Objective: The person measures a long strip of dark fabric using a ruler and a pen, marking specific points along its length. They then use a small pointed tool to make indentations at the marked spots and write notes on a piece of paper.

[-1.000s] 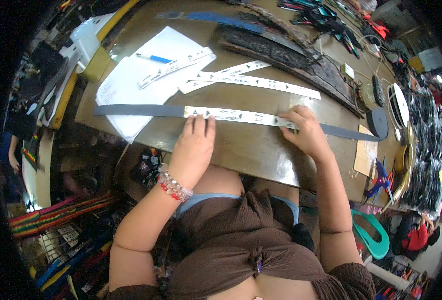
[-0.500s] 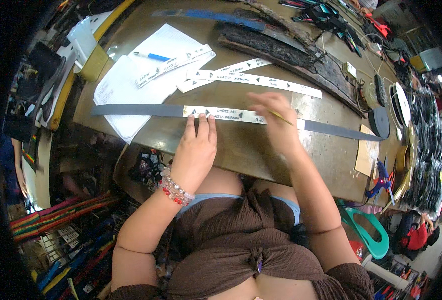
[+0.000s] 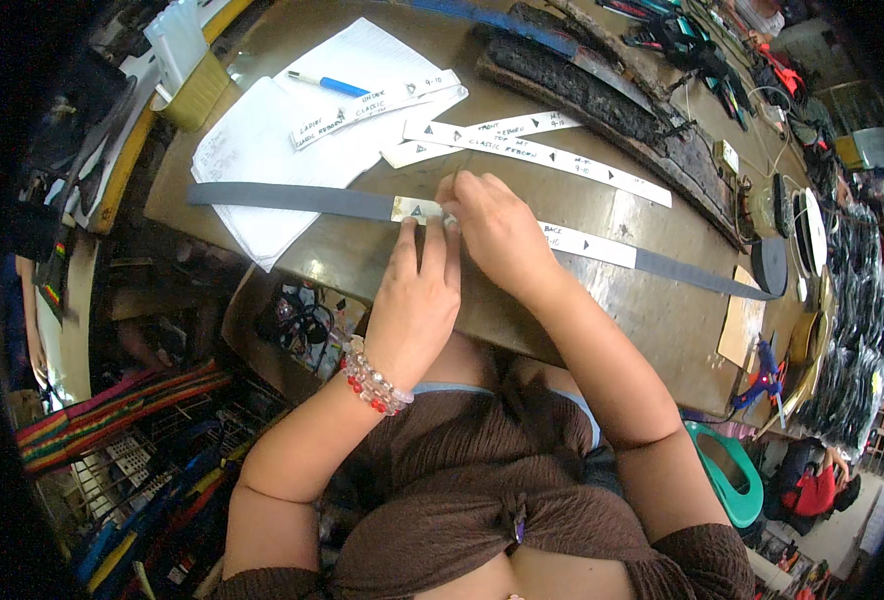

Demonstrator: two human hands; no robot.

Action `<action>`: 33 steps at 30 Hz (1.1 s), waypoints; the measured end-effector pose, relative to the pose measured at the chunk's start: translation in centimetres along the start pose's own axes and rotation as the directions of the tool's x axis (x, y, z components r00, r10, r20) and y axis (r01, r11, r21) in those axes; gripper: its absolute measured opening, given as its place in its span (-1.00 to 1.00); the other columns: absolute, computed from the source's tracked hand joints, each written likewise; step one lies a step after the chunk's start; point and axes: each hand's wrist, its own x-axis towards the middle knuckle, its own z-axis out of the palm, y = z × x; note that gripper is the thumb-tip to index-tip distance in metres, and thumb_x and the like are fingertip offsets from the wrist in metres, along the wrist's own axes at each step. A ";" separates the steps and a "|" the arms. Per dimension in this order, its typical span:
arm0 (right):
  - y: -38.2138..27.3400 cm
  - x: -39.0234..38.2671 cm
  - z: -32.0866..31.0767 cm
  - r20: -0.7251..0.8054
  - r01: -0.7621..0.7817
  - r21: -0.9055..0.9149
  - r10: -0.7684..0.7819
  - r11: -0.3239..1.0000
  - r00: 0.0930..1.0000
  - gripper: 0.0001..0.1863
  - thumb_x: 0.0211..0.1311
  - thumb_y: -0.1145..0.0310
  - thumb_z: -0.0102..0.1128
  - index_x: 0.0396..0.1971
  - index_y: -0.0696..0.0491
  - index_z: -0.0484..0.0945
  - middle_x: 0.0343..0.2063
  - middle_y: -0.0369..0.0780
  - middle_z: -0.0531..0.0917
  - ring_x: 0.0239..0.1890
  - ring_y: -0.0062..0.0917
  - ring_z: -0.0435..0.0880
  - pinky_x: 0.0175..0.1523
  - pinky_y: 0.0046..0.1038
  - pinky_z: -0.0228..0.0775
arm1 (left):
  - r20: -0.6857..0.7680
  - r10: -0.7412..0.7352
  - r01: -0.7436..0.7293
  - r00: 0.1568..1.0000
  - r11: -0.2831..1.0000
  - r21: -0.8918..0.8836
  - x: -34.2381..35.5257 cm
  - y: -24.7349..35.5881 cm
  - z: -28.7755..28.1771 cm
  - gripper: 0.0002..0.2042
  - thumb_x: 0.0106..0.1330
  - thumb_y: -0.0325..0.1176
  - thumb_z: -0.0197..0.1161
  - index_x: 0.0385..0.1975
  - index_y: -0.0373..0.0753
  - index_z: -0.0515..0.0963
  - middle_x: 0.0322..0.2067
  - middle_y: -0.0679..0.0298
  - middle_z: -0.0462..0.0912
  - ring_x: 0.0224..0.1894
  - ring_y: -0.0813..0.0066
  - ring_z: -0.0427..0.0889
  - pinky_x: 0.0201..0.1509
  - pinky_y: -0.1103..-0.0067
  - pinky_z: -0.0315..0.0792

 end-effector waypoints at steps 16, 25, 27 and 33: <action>0.5 0.0 0.3 0.062 -0.074 0.118 0.067 0.990 0.996 -0.89 0.19 0.55 0.07 -0.28 0.14 0.42 -0.28 -0.06 0.60 -0.15 -0.07 0.59 -0.10 -0.23 0.45 | 0.071 -0.028 0.030 0.997 0.999 -0.020 0.3 0.2 -0.4 -0.56 0.23 -0.49 0.04 0.12 -0.51 0.41 0.17 -0.11 0.36 0.24 -0.05 0.34 0.35 0.32 0.29; 1.0 0.2 -0.6 0.041 -0.164 0.276 0.159 0.947 0.986 -0.87 0.26 0.54 0.03 -0.20 0.10 0.40 -0.31 -0.13 0.60 -0.33 -0.34 0.66 -0.23 -0.34 0.51 | 0.075 -0.030 0.030 0.997 1.000 -0.001 0.4 0.3 -0.4 -0.55 0.23 -0.48 0.05 0.13 -0.51 0.40 0.15 -0.10 0.40 0.24 -0.04 0.35 0.37 0.35 0.26; 2.0 -0.1 -2.8 0.020 -0.385 0.542 0.447 0.747 0.894 -0.93 0.43 0.49 -0.06 -0.15 0.10 0.34 -0.31 -0.22 0.59 -0.39 -0.64 0.60 -0.31 -0.53 0.49 | 0.077 -0.014 0.014 0.997 1.000 0.011 0.7 0.3 -0.5 -0.54 0.23 -0.48 0.05 0.15 -0.50 0.38 0.14 -0.09 0.41 0.22 -0.05 0.38 0.34 0.35 0.30; 3.1 -4.0 -4.5 0.070 -0.479 0.454 0.506 0.751 0.860 -0.90 0.41 0.54 -0.01 -0.13 0.12 0.36 -0.30 -0.24 0.62 -0.42 -0.68 0.55 -0.36 -0.61 0.43 | 0.105 -0.026 0.023 0.994 0.999 0.025 1.7 0.8 -0.9 -0.46 0.25 -0.50 0.06 0.30 -0.22 0.31 0.04 -0.14 0.45 0.09 -0.15 0.50 0.07 0.36 0.55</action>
